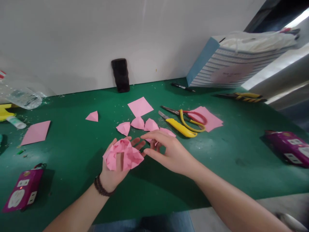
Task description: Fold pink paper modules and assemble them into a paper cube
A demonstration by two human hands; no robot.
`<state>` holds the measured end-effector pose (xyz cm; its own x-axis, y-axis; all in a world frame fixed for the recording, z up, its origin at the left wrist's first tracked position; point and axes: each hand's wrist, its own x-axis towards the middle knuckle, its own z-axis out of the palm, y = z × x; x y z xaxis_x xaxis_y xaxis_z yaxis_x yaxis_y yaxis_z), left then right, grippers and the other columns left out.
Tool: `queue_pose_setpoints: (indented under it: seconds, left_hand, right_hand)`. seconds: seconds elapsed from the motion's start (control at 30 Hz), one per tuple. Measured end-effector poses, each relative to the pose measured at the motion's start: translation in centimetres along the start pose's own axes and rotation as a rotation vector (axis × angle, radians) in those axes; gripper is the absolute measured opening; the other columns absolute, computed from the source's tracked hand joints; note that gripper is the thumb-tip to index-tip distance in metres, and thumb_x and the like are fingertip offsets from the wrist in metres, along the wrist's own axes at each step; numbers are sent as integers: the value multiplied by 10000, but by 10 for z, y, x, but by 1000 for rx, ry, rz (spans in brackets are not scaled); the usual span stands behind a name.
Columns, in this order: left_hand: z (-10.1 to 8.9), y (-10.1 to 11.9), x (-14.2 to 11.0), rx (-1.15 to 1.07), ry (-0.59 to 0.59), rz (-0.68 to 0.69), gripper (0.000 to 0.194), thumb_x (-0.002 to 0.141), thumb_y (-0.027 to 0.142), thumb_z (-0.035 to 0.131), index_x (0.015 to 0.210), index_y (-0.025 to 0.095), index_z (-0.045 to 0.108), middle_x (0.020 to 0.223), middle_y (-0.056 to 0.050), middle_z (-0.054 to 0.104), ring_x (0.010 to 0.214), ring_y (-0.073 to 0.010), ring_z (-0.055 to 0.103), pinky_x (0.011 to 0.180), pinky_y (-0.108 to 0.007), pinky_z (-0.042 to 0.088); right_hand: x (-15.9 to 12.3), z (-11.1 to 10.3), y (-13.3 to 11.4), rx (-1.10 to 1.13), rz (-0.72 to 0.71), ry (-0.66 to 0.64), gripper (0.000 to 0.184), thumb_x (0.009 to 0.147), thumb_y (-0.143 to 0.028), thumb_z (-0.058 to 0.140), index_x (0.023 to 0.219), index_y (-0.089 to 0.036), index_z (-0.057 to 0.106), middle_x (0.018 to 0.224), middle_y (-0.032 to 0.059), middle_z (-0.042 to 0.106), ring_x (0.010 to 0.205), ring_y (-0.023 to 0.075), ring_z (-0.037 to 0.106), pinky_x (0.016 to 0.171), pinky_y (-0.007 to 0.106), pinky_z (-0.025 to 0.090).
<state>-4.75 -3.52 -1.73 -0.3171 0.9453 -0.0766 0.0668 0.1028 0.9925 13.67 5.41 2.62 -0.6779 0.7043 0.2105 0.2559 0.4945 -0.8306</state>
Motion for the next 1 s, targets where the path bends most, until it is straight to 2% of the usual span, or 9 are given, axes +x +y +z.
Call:
queue_pose_setpoints:
  seconds: [0.07,0.13,0.2,0.33,0.47,0.6,0.7,0.8,1.0]
  left_hand:
    - [0,1,-2,151,7,-7,246,820,398,703,1044,300,736,1163,-83,703,1416,-383,363,1212,-596,-44]
    - [0,3,-3,232,-4,2,222,813,370,709,1016,282,733,1137,-96,700,1412,-406,355,1194,-631,-49]
    - [0,5,-3,209,-17,13,250,788,352,731,1027,280,716,1063,-95,703,1417,-422,337,1174,-676,12]
    - [-2,4,-1,17,-24,-53,381,753,413,748,1109,292,678,1042,-86,714,1413,-441,332,1132,-689,198]
    - [3,5,3,-164,-37,-130,340,883,515,553,1120,306,677,1077,-62,734,1256,-371,546,1069,-602,407]
    - [13,11,7,-553,-64,-400,422,948,540,402,1044,239,683,1039,-83,736,1038,-310,666,905,-532,545]
    - [15,13,8,-696,-50,-507,463,964,558,360,1055,215,659,998,-78,727,879,-247,690,749,-435,586]
    - [12,15,8,-703,-54,-541,525,951,617,344,1065,210,657,955,-81,726,816,-227,693,662,-367,579]
    - [4,20,11,-431,-118,-479,577,967,614,275,1155,209,641,1012,-109,733,880,-250,702,616,-335,578]
  right_hand:
    - [-1,0,-1,44,1,-25,252,881,-243,636,1132,-224,641,999,49,701,681,117,641,592,256,575]
    - [-2,0,0,51,-30,-74,334,867,-283,672,1193,-237,617,1088,69,693,758,136,679,620,267,593]
    - [-3,-2,2,-19,-106,-120,484,799,-339,754,1250,-263,598,1231,93,653,995,205,686,761,336,614]
    - [-2,-2,7,-213,-227,-210,661,689,-306,846,1297,-282,587,1451,116,508,1347,288,479,1014,475,512]
    - [-1,12,11,-310,-286,-224,498,712,-177,811,1180,-232,651,1460,147,496,1332,293,493,1001,489,516]
    - [0,26,17,-291,-305,-151,225,798,-114,710,1006,-197,683,1348,146,589,1252,262,569,967,453,548]
    - [-1,29,20,-223,-277,-117,184,805,-103,702,966,-192,691,1253,135,638,1171,242,622,935,418,572]
    - [-1,27,19,-112,-211,-125,196,801,-112,717,968,-212,696,1227,111,647,1125,220,645,919,399,581]
    - [0,25,17,260,-30,-165,130,805,-194,733,928,-193,689,1152,94,668,1028,181,687,853,340,604]
